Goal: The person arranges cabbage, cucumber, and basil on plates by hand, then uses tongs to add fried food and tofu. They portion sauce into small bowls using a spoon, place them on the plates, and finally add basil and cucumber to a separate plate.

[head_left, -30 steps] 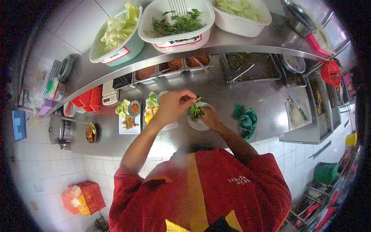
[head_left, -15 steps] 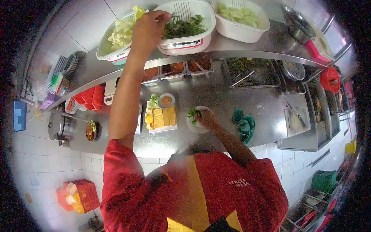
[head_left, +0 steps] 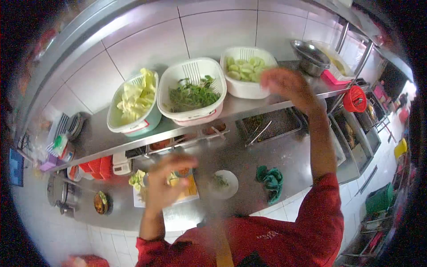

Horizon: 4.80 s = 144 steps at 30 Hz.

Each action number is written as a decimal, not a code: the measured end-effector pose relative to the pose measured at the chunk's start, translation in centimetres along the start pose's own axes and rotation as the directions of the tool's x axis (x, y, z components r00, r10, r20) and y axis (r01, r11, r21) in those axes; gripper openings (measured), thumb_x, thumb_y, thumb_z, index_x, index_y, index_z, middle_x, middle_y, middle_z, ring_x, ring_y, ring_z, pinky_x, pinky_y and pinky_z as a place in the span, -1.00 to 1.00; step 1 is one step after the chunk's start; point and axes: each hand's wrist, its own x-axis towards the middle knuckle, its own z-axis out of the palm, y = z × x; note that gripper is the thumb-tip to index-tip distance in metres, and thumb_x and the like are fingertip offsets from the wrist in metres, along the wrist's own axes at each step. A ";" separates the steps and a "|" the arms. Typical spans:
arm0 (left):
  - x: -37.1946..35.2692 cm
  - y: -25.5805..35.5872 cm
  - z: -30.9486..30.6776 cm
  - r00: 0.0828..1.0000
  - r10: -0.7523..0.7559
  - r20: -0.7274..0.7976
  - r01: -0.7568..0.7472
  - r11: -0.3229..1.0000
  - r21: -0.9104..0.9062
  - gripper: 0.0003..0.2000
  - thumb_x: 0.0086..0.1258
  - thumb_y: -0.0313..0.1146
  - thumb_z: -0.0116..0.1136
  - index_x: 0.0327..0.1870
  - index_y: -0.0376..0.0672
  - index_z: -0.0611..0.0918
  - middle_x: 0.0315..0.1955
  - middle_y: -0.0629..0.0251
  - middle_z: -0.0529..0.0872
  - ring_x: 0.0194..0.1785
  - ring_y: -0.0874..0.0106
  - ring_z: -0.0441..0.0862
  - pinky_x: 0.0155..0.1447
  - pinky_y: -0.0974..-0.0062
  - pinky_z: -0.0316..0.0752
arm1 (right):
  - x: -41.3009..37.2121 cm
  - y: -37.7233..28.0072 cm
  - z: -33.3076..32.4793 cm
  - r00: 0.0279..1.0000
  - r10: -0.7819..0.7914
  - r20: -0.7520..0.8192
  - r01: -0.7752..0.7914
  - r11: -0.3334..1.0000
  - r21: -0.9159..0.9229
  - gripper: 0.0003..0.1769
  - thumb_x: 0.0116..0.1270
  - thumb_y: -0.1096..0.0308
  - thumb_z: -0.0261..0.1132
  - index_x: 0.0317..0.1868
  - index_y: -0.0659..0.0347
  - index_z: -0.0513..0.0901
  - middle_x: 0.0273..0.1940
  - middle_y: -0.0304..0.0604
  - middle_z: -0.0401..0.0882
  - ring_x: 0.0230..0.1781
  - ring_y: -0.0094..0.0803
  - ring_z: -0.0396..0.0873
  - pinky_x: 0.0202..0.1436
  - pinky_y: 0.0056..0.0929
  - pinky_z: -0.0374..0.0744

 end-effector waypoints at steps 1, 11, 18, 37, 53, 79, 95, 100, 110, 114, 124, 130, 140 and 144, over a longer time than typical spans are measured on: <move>-0.9 -0.4 0.5 0.995 -0.046 0.092 0.050 0.998 -0.041 -0.68 0.27 -0.16 0.21 -0.10 -0.21 0.64 -0.17 0.13 0.68 -0.09 0.26 0.62 0.04 0.41 0.45 | 2.7 0.0 -1.2 0.996 0.017 -0.090 -0.033 0.985 -0.172 -0.51 0.26 0.11 0.28 0.07 0.28 0.51 -0.15 -0.10 0.61 -0.11 -0.39 0.56 0.01 -0.40 0.53; -8.7 -5.9 2.2 0.923 -0.371 0.100 0.368 0.929 0.043 -0.78 0.25 -0.39 0.22 -0.10 -0.20 0.62 -0.20 0.14 0.67 -0.07 0.27 0.61 0.02 0.41 0.45 | 15.9 10.6 0.3 0.891 0.350 0.289 -0.038 0.692 -0.721 -0.41 0.01 0.37 0.40 0.11 0.17 0.45 -0.02 0.06 0.54 -0.01 -0.09 0.52 0.05 -0.20 0.50; -12.2 -8.6 1.4 0.834 -0.552 -0.020 0.551 0.834 -0.038 -0.79 0.28 -0.39 0.19 -0.11 -0.25 0.62 -0.20 0.15 0.68 -0.07 0.32 0.61 0.03 0.44 0.44 | 18.1 13.2 -1.3 0.918 0.130 0.375 0.158 0.748 -0.644 -0.58 0.02 0.35 0.40 -0.09 0.27 0.53 -0.18 -0.01 0.57 -0.15 -0.21 0.55 -0.07 -0.26 0.53; -10.1 -9.0 2.4 0.848 -0.529 -0.038 0.528 0.849 -0.023 -0.76 0.29 -0.38 0.19 -0.09 -0.29 0.61 -0.17 0.12 0.67 -0.08 0.34 0.61 0.03 0.45 0.45 | 20.7 13.3 -0.2 0.884 0.324 0.338 -0.031 0.760 -0.649 -0.53 0.11 0.14 0.41 -0.10 0.30 0.55 -0.19 -0.03 0.54 -0.24 -0.29 0.57 -0.32 -0.32 0.63; -8.8 -12.2 13.8 0.746 -0.559 0.362 0.639 0.450 -0.624 -0.73 0.41 -0.40 0.06 0.06 -0.31 0.52 -0.10 0.18 0.62 -0.10 0.41 0.63 0.03 0.45 0.54 | -9.9 7.8 18.3 0.687 0.254 0.681 -0.516 0.830 0.211 -0.63 0.31 0.43 0.21 0.12 0.26 0.45 -0.03 -0.08 0.52 -0.12 -0.33 0.58 -0.15 -0.47 0.67; -19.9 -17.2 21.7 0.430 -0.855 -0.291 0.894 0.357 0.271 -0.78 0.10 -0.25 0.26 -0.38 -0.22 0.62 -0.46 0.02 0.68 -0.36 0.07 0.66 -0.27 0.21 0.55 | -17.6 21.8 35.5 0.867 0.178 0.465 -0.164 0.984 -0.069 -0.79 0.14 0.43 0.35 -0.21 0.25 0.56 -0.37 -0.09 0.64 -0.35 -0.21 0.64 -0.28 -0.30 0.53; -19.3 -16.9 22.6 0.511 -0.855 -0.087 0.720 0.370 0.588 -0.55 0.08 -0.09 0.26 -0.04 -0.11 0.55 -0.15 -0.02 0.56 -0.17 0.04 0.63 -0.17 0.15 0.57 | -17.7 20.5 35.2 0.857 0.187 0.481 -0.055 0.960 -0.275 -0.80 0.13 0.38 0.32 -0.26 0.28 0.57 -0.34 0.01 0.61 -0.28 -0.06 0.60 -0.20 -0.16 0.54; -20.6 -17.8 22.6 0.662 -0.742 -0.109 0.680 0.533 0.504 -0.52 0.05 -0.08 0.27 -0.01 -0.09 0.55 -0.11 0.02 0.56 -0.13 0.10 0.63 -0.11 0.19 0.57 | -17.9 21.4 35.3 0.881 0.092 0.464 0.030 0.968 -0.251 -0.81 0.14 0.32 0.31 -0.29 0.24 0.57 -0.35 0.02 0.60 -0.28 -0.03 0.59 -0.20 -0.14 0.53; -20.0 -17.3 22.2 0.732 -0.678 -0.070 0.522 0.493 0.696 -0.51 0.06 -0.30 0.22 0.08 -0.11 0.47 -0.13 0.07 0.55 -0.14 0.16 0.60 -0.17 0.28 0.58 | -16.6 19.5 33.8 0.790 0.173 0.589 -0.044 0.973 -0.227 -0.79 0.14 0.31 0.32 -0.30 0.29 0.60 -0.39 0.09 0.60 -0.31 -0.02 0.61 -0.21 -0.13 0.54; -19.6 -17.6 22.5 0.597 -0.795 -0.110 0.627 0.376 0.682 -0.38 0.00 -0.17 0.33 0.12 -0.16 0.40 -0.18 0.10 0.57 -0.17 0.19 0.62 -0.21 0.30 0.58 | -17.1 20.1 34.4 0.788 0.164 0.594 0.003 0.963 -0.269 -0.77 0.10 0.32 0.34 -0.29 0.30 0.60 -0.39 0.11 0.60 -0.31 -0.02 0.61 -0.23 -0.15 0.55; -20.2 -18.1 22.2 0.639 -0.763 -0.100 0.576 0.389 0.719 -0.40 0.06 -0.16 0.30 0.13 -0.17 0.37 -0.13 0.05 0.55 -0.14 0.15 0.62 -0.21 0.25 0.59 | -17.4 20.2 34.6 0.758 0.244 0.605 -0.121 0.964 -0.238 -0.79 0.10 0.34 0.33 -0.36 0.32 0.55 -0.40 0.04 0.59 -0.35 -0.08 0.60 -0.29 -0.18 0.53; -19.8 -17.7 22.0 0.612 -0.789 -0.056 0.587 0.405 0.701 -0.48 0.13 -0.16 0.24 0.11 -0.12 0.41 -0.11 0.02 0.54 -0.17 0.15 0.63 -0.24 0.26 0.59 | -18.0 21.1 34.2 0.787 0.160 0.596 -0.110 0.987 -0.121 -0.81 0.14 0.34 0.30 -0.32 0.30 0.57 -0.43 0.03 0.58 -0.41 -0.10 0.60 -0.32 -0.21 0.52; -18.9 -18.1 21.2 0.666 -0.738 -0.106 0.627 0.477 0.616 -0.41 0.07 -0.08 0.29 0.11 -0.17 0.41 -0.09 -0.03 0.50 -0.19 0.10 0.62 -0.22 0.23 0.58 | -18.1 19.8 33.8 0.812 0.254 0.526 -0.149 0.961 -0.234 -0.76 0.17 0.34 0.29 -0.19 0.29 0.57 -0.31 0.06 0.60 -0.32 -0.08 0.61 -0.28 -0.20 0.53; -19.2 -19.5 21.1 0.615 -0.789 0.018 0.607 0.488 0.627 -0.44 0.07 -0.09 0.29 0.04 -0.25 0.47 -0.09 -0.06 0.50 -0.13 0.09 0.61 -0.14 0.22 0.57 | -18.0 19.1 34.3 0.891 0.321 0.321 -0.262 0.941 -0.215 -0.68 0.20 0.32 0.28 -0.07 0.27 0.53 -0.19 0.10 0.57 -0.24 -0.06 0.60 -0.24 -0.21 0.54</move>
